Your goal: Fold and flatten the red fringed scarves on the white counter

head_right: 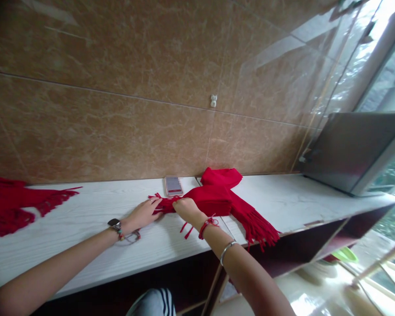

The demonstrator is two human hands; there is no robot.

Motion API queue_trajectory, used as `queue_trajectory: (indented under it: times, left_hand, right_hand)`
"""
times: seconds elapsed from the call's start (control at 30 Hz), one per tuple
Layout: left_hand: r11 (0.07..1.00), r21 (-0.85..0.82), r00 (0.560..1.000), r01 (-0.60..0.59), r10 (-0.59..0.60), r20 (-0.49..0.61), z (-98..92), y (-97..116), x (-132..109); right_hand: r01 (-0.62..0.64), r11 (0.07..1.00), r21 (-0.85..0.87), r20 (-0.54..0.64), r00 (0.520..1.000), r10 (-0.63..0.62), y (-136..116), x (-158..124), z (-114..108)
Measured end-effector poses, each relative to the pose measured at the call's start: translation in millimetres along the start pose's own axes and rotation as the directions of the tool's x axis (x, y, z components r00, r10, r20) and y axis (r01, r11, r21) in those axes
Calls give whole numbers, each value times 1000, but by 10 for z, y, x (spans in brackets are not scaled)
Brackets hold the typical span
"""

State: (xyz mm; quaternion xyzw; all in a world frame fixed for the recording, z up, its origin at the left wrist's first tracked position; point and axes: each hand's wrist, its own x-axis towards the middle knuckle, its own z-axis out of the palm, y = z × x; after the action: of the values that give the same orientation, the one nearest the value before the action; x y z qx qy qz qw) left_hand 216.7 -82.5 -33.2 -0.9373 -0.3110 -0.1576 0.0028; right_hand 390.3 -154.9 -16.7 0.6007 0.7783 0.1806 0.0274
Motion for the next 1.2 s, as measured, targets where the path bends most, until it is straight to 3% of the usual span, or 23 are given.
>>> queue_trajectory:
  times: [0.17,0.33,0.43,0.73,0.87,1.03,1.2]
  left_hand:
    - [996,-63,997,-55,51,-66,40,21,61]
    - [958,-242,986,-155,133,-103,183,112,327]
    - [942,-304,989,-142,121,-88,232,98,443]
    - [966,-244,994,-88,69,-86,5,-84,422]
    - [962,-248,992,-116,102,-70,118,-196,452]
    - [960,-236,986,-150,128,-105,248,-335,423]
    - [986,-165,998,-39,29,-62,170,-437,363]
  right_hand:
    - [-27,1000,15,-20,999,28,55,45,-80]
    - [-46,998,46,-49,998,48,83,36,-197]
    - [-49,998,40,-34,998,50,78,37,-205]
    - [-114,993,34,-69,991,117,-16,156,-161]
    - [-47,999,24,-154,987,50,-102,185,-182]
    - [31,999,-35,-158,987,-36,-193,235,-161]
    - [35,997,-66,-134,990,-44,-280,268,-167]
